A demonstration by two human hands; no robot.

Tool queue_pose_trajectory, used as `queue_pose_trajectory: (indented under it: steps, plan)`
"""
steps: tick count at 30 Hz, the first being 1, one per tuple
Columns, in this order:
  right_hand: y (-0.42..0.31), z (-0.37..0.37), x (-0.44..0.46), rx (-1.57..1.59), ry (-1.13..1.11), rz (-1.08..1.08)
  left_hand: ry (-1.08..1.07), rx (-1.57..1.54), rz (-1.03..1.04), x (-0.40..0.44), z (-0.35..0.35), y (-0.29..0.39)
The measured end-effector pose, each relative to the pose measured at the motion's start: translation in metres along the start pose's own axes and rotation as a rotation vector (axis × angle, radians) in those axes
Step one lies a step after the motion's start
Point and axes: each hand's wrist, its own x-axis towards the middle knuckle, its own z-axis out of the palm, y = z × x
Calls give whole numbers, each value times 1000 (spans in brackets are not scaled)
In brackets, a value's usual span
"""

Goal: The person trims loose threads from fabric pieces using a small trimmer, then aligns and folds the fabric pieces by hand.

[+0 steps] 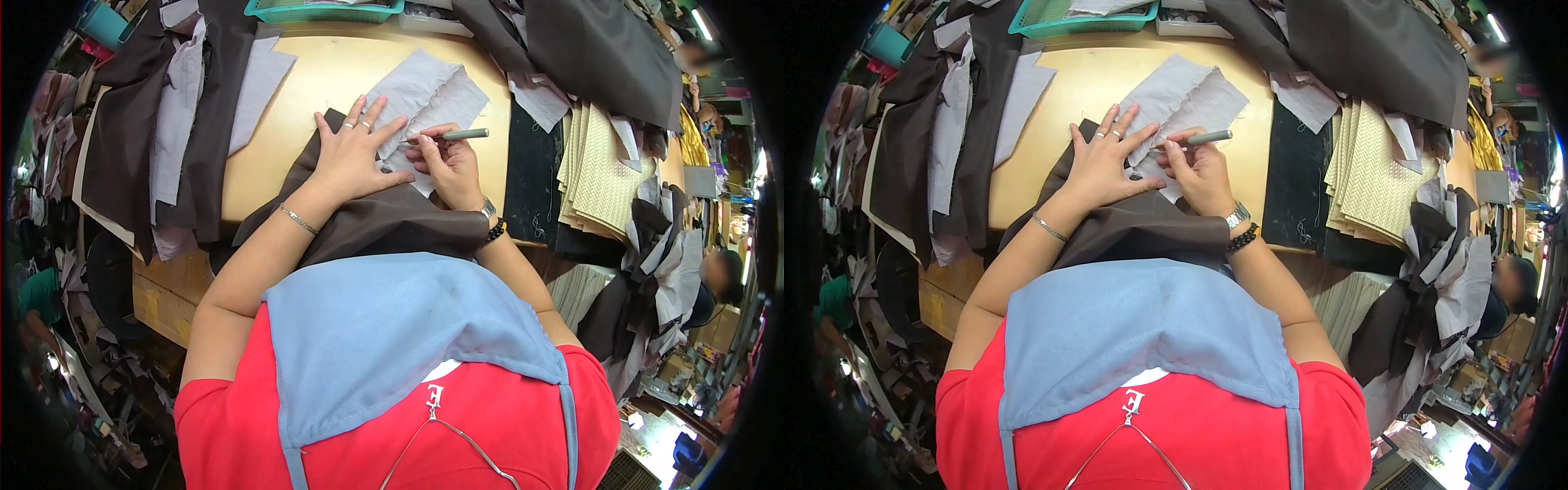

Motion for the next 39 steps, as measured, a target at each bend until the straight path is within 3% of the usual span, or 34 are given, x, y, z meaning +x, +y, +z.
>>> queue_pose_trajectory:
  steps: [39]
  plan:
    - [2, -3, 4, 86, -126, 54, -40, 51, -10, 1, -5, 3]
